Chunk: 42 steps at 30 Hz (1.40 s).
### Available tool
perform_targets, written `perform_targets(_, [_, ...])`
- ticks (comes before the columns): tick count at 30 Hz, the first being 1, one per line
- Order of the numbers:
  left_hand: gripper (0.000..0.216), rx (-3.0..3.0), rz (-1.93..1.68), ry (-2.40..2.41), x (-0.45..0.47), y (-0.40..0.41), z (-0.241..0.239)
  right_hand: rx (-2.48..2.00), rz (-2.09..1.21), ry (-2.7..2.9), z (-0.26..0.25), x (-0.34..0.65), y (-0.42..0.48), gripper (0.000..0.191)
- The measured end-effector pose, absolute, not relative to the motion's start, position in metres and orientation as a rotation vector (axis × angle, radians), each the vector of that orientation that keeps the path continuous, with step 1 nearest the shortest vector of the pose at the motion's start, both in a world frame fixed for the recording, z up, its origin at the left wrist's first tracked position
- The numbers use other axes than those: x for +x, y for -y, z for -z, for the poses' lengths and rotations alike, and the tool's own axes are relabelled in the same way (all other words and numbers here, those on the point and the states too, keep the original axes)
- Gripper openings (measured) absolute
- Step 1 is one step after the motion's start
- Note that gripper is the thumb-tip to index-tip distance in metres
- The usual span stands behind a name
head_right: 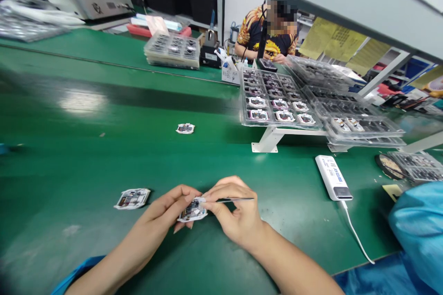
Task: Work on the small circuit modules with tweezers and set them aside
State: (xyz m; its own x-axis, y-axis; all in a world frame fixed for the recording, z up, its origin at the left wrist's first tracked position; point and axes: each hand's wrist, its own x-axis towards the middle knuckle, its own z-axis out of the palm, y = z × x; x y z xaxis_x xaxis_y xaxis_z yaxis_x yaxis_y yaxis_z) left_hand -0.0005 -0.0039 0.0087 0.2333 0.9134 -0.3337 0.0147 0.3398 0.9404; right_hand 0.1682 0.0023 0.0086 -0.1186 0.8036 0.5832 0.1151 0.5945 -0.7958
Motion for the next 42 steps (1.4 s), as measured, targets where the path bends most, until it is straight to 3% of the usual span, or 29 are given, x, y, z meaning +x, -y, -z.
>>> perform_targets(10, [0.039, 1.02, -0.729, -1.172, -0.0031, 0.0034, -0.005, -0.854, -0.718, 1.692, -0.0093, 0.1684, 0.0, 0.008])
perform_targets(18, [0.04, 0.883, -0.718, -1.159, -0.0018, -0.0004, -0.0066, -0.936, -1.162, 1.402, -0.0031, 0.1687, 0.0009, 0.006])
perform_targets(33, [0.034, 0.852, -0.811, -1.129, -0.0007, 0.0038, -0.009, -0.969, -0.9, 1.573, -0.0034, 0.1666, 0.0019, 0.005])
perform_targets(42, [0.03, 0.927, -0.855, -1.08, -0.0003, 0.0018, -0.011, -0.924, -0.992, 1.389, -0.0026, 0.1623, -0.0006, 0.003])
